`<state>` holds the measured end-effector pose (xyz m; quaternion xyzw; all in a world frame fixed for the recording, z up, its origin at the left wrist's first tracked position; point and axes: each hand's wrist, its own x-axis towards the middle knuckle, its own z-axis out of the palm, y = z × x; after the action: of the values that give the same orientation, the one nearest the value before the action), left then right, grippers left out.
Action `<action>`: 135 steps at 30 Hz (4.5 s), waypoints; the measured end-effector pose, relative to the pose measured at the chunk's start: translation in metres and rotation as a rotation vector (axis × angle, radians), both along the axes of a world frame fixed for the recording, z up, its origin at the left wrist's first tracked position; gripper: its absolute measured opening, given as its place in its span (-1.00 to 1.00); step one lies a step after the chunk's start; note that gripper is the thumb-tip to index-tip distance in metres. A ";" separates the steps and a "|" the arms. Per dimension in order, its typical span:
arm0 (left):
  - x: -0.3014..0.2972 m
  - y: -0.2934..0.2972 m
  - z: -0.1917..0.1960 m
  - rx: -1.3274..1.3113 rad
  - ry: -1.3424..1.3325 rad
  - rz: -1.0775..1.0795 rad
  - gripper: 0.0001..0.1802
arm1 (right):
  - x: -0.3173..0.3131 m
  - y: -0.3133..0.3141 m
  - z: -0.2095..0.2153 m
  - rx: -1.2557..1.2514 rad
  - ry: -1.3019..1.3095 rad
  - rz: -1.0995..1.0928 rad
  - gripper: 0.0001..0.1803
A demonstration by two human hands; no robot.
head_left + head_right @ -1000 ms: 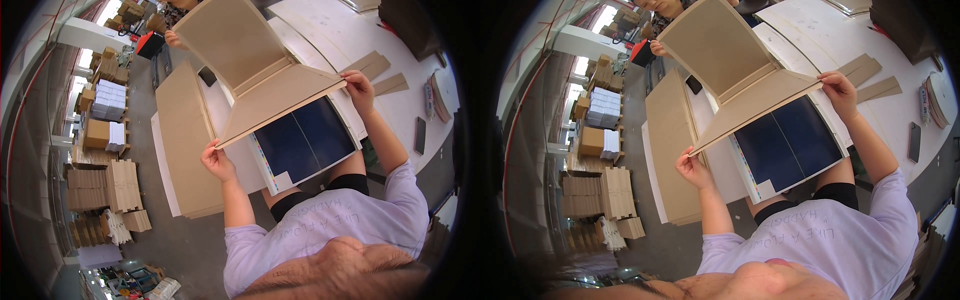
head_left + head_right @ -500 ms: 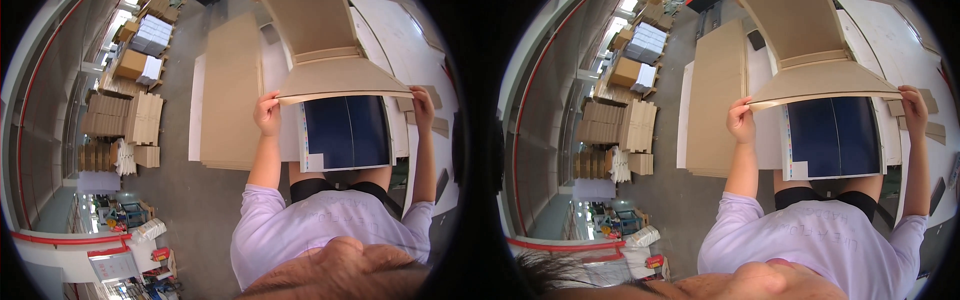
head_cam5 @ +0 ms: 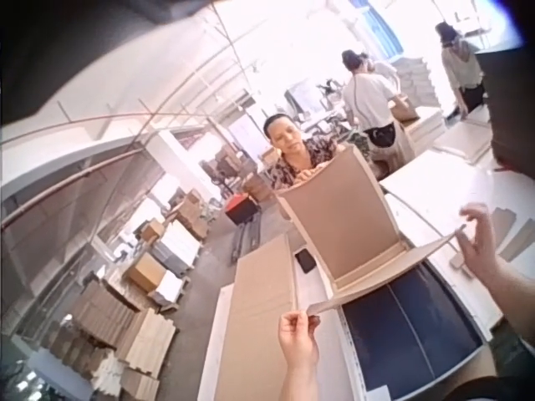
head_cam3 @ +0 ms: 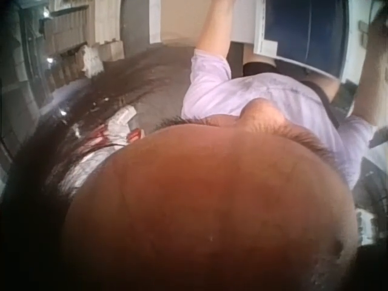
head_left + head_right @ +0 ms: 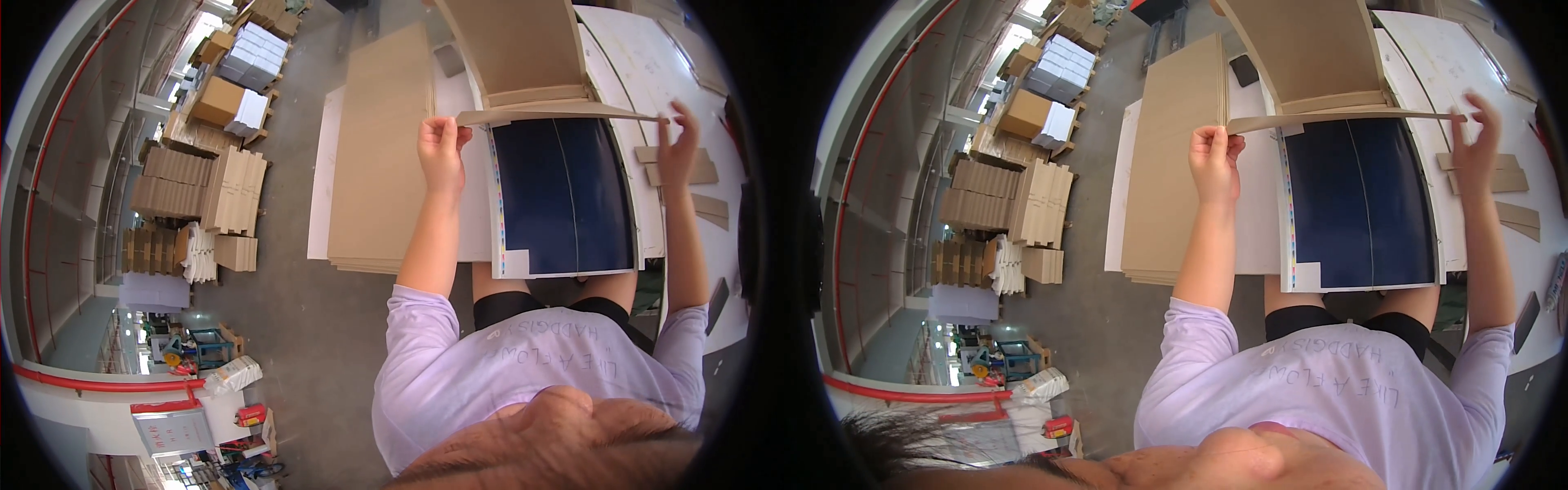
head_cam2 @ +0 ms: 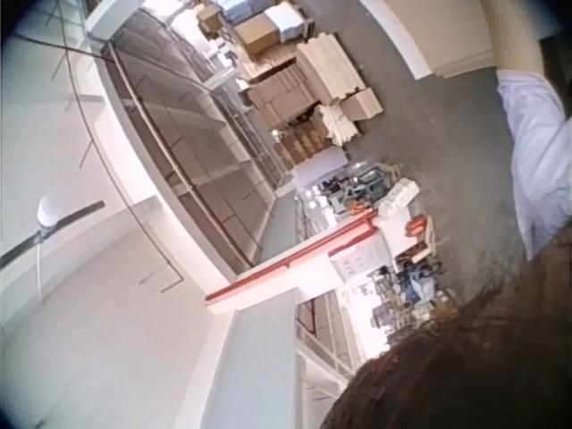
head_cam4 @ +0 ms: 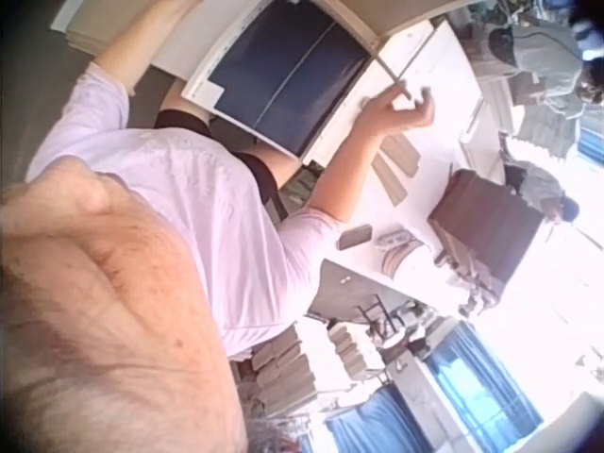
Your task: Assembling and folding cardboard folders by hand at a factory workstation.
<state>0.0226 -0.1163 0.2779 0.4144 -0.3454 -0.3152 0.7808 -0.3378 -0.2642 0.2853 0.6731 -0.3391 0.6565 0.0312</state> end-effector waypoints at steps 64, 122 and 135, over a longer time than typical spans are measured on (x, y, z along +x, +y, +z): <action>-0.068 -0.098 0.075 -0.050 -1.668 0.278 -0.88 | -0.037 -0.093 0.029 0.773 0.399 0.852 -0.74; 0.060 0.147 -0.016 0.143 -0.315 0.266 -0.75 | -0.160 0.069 -0.216 1.144 -0.335 0.278 -0.32; 0.180 0.229 -0.209 0.286 0.819 0.528 -0.59 | -0.253 0.022 -0.370 1.094 -0.303 0.213 -0.28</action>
<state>0.2026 0.1132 0.0694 0.4325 0.1525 -0.2876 0.8408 -0.5911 -0.2426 -0.0844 0.5202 -0.5603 0.4743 -0.4364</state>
